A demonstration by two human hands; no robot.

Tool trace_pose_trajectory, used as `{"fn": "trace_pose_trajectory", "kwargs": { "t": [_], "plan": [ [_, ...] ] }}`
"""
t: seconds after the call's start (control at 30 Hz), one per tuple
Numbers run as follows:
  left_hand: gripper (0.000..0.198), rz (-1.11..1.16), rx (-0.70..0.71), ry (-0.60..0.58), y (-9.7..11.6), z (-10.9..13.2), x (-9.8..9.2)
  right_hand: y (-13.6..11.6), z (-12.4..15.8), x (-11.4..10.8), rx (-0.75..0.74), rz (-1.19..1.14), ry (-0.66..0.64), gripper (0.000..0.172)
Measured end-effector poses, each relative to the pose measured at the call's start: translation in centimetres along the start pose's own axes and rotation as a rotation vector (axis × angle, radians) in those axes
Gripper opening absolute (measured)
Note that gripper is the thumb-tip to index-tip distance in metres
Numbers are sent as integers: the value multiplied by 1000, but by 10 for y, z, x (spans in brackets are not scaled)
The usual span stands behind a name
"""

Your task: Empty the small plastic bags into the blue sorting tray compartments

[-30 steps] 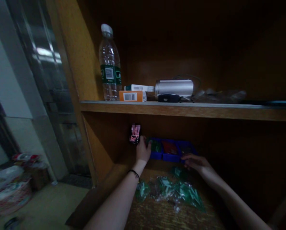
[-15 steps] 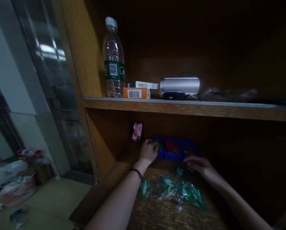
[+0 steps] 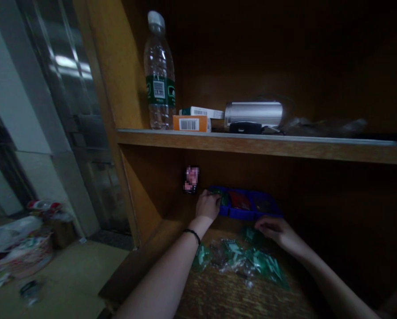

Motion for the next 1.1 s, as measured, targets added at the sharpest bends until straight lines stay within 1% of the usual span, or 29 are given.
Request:
{"fn": "trace_pose_trajectory", "kwargs": {
  "t": [0.1, 0.2, 0.3, 0.43, 0.47, 0.53, 0.6, 0.63, 0.67, 0.7, 0.8, 0.87, 0.93, 1.1],
  "plan": [
    [26, -12, 64, -39, 2, 0, -4, 0, 1, -2, 6, -17, 28, 24],
    [25, 1, 126, -32, 3, -2, -5, 2, 1, -4, -6, -20, 39, 22],
    [24, 9, 173, -19, 1, -3, -3, 5, 1, -3, -26, -22, 23, 21],
    [23, 23, 190, 6, -4, -4, -2, 5, 3, -1, -9, -20, -33, 24],
    [22, 27, 188, 28, -5, -4, -3, 5, 3, -1, -5, 3, -39, 25],
    [24, 38, 172, 116, -2, -3, -9, 5, 3, -1, -13, 94, -18, 26],
    [30, 69, 181, 206, 6, 0, -17, 6, 3, -3, -43, 201, 20, 25],
    [32, 93, 213, 217, 12, 2, -21, 7, 2, -3, -59, 242, 32, 25],
    [31, 121, 270, 186, 19, 5, -24, 8, 2, -4, -72, 273, 36, 25],
    [29, 148, 342, 117, 26, 9, -26, 9, 1, -4, -80, 297, 34, 26],
    [28, 184, 537, -182, 43, 22, -23, 13, 0, -2, -68, 367, 5, 31],
    [33, 193, 584, -319, 50, 28, -19, 15, 0, -1, -50, 405, -36, 36],
    [37, 208, 579, -382, 52, 31, -15, 17, -1, 1, -33, 434, -75, 38],
    [43, 236, 536, -421, 49, 30, -13, 21, -2, 0, -6, 478, -76, 29]
  ]
}}
Point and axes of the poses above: each hand's wrist, its own z-axis away from the middle knuckle, its own x-axis out of the palm, y = z × x, the point moved 1 cm from there along -z, towards the middle knuckle, and after that the axes turned 2 degrees about y, right-handed, at the moved point
